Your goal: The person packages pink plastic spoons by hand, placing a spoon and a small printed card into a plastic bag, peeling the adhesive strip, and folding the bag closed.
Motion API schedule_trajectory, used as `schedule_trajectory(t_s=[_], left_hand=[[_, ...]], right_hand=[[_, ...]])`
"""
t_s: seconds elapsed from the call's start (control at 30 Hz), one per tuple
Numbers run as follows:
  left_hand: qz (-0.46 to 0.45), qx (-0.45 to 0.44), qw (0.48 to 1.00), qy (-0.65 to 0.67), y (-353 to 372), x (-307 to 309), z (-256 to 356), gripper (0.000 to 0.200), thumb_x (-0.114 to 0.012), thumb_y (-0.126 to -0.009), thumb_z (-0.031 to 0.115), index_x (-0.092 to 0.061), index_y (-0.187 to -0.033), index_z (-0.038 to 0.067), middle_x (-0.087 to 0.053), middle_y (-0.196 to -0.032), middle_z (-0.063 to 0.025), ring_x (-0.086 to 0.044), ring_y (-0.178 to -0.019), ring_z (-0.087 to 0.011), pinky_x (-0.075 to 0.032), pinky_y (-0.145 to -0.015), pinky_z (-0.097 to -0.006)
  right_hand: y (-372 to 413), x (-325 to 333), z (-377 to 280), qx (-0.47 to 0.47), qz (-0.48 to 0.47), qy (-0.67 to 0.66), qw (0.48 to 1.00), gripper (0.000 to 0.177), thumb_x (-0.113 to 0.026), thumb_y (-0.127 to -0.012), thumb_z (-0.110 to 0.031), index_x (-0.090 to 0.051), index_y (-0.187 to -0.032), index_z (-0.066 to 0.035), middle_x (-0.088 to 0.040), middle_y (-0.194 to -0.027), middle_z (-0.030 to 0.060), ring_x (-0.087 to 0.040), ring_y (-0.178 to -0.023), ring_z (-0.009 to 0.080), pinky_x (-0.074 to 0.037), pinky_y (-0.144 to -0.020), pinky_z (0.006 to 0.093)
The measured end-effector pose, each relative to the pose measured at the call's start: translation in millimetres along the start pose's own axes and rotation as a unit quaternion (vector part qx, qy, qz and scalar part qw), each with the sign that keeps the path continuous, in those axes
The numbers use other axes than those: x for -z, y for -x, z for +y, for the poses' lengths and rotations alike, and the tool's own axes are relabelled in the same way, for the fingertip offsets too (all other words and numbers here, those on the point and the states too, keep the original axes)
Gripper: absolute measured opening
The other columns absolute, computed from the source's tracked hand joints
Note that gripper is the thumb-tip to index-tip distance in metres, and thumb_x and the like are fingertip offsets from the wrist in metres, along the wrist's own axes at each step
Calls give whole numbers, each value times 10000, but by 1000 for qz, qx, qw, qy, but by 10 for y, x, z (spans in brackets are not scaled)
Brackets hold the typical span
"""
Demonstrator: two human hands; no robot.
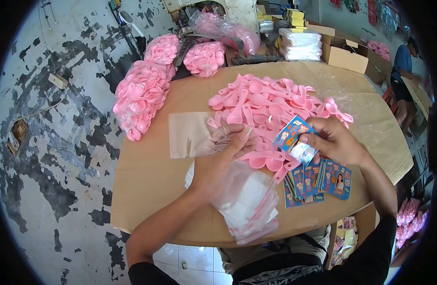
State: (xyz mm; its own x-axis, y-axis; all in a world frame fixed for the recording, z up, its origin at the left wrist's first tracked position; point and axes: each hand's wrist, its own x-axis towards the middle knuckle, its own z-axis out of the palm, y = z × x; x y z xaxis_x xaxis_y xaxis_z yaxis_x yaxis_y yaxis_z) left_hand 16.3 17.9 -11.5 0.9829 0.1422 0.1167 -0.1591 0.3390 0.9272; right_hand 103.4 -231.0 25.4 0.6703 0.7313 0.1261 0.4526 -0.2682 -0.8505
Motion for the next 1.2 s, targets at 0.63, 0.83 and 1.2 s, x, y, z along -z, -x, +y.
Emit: schedule_trajectory(t_s=[0.63,0.83,1.2], left_hand=[[-23,-3,1000,-21,-12,32,-41,353,-635,-916,162,-533,-1190,-37,-647,-1074,-110,-649,-934,-150,-551,-808,-292],[-44,-18,999,12,-46,18,5,252,-650,-903,116,-628,-1114,-20,-677,-1005,-70,-625,-887,-79,-515,-799,-221],[-80,-96,991,-50,3,126,-38,516,-461,-998,336,-332,-1417,64,-520,-1276,-127,-514,-1171,-179,-423,-987,-341]], right_hand=[[-376,-287,-100,36,-59,25,997,183,-586,-922,-77,-624,-1077,12,-613,-780,15,-508,-698,41,-455,-623,246],[-467,-348,41,87,-36,-36,995,217,-568,-916,-45,-621,-1117,19,-610,-805,17,-507,-724,35,-460,-662,241],[-462,-514,233,186,12,-133,973,187,-562,-886,-26,-625,-1061,-3,-621,-826,21,-509,-691,45,-449,-638,224]])
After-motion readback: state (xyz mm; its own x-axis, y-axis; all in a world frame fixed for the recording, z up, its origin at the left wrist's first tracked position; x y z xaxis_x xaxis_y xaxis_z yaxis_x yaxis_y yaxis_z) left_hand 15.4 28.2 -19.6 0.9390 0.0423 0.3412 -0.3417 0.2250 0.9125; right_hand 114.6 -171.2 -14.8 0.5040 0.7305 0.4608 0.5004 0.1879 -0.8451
